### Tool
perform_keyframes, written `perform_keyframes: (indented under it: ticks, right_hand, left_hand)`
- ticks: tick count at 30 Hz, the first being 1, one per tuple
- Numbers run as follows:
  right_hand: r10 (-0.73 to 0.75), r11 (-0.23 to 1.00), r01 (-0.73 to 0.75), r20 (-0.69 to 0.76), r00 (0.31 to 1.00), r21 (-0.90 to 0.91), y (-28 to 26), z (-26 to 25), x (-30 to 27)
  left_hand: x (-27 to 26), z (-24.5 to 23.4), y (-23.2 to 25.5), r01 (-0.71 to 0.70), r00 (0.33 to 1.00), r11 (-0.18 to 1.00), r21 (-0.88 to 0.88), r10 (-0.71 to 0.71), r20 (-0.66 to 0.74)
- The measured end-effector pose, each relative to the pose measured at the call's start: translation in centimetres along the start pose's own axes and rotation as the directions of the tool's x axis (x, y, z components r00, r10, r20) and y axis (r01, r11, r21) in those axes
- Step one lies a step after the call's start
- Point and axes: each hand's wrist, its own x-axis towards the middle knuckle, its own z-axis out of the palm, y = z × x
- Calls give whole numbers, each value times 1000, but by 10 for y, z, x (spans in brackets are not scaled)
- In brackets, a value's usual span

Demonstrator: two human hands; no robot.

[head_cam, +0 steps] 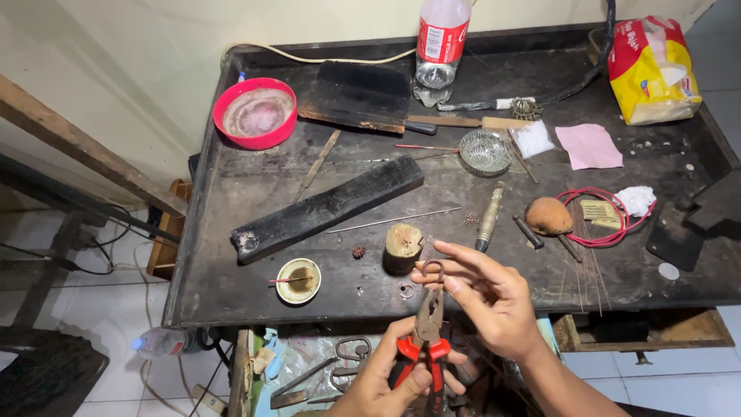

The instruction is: Soldering small metal components for a piece of jewelry using a hand-held torch and pliers on a workshop bench.

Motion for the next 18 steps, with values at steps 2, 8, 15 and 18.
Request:
perform_keyframes:
  ticks: [2,8,15,18]
  right_hand:
    - [-10,1000,10,12,1000,-10,0,-1,-1]
    - [-29,999,31,49,998,-39,-3,-1,-2]
    - [-20,1000,19,54,998,12,-1,-1,-3]
    - [-25,999,27,40,999,-44,0,0,-2]
  left_hand:
    - [0,2,4,29,999,1000,-11,-29,-17]
    - [0,4,12,74,997,995,-72,-77,-29]
    - [0,4,14,44,999,996,-78,-46,-22]
    - [0,3,15,17,998,998,-66,-21,-57]
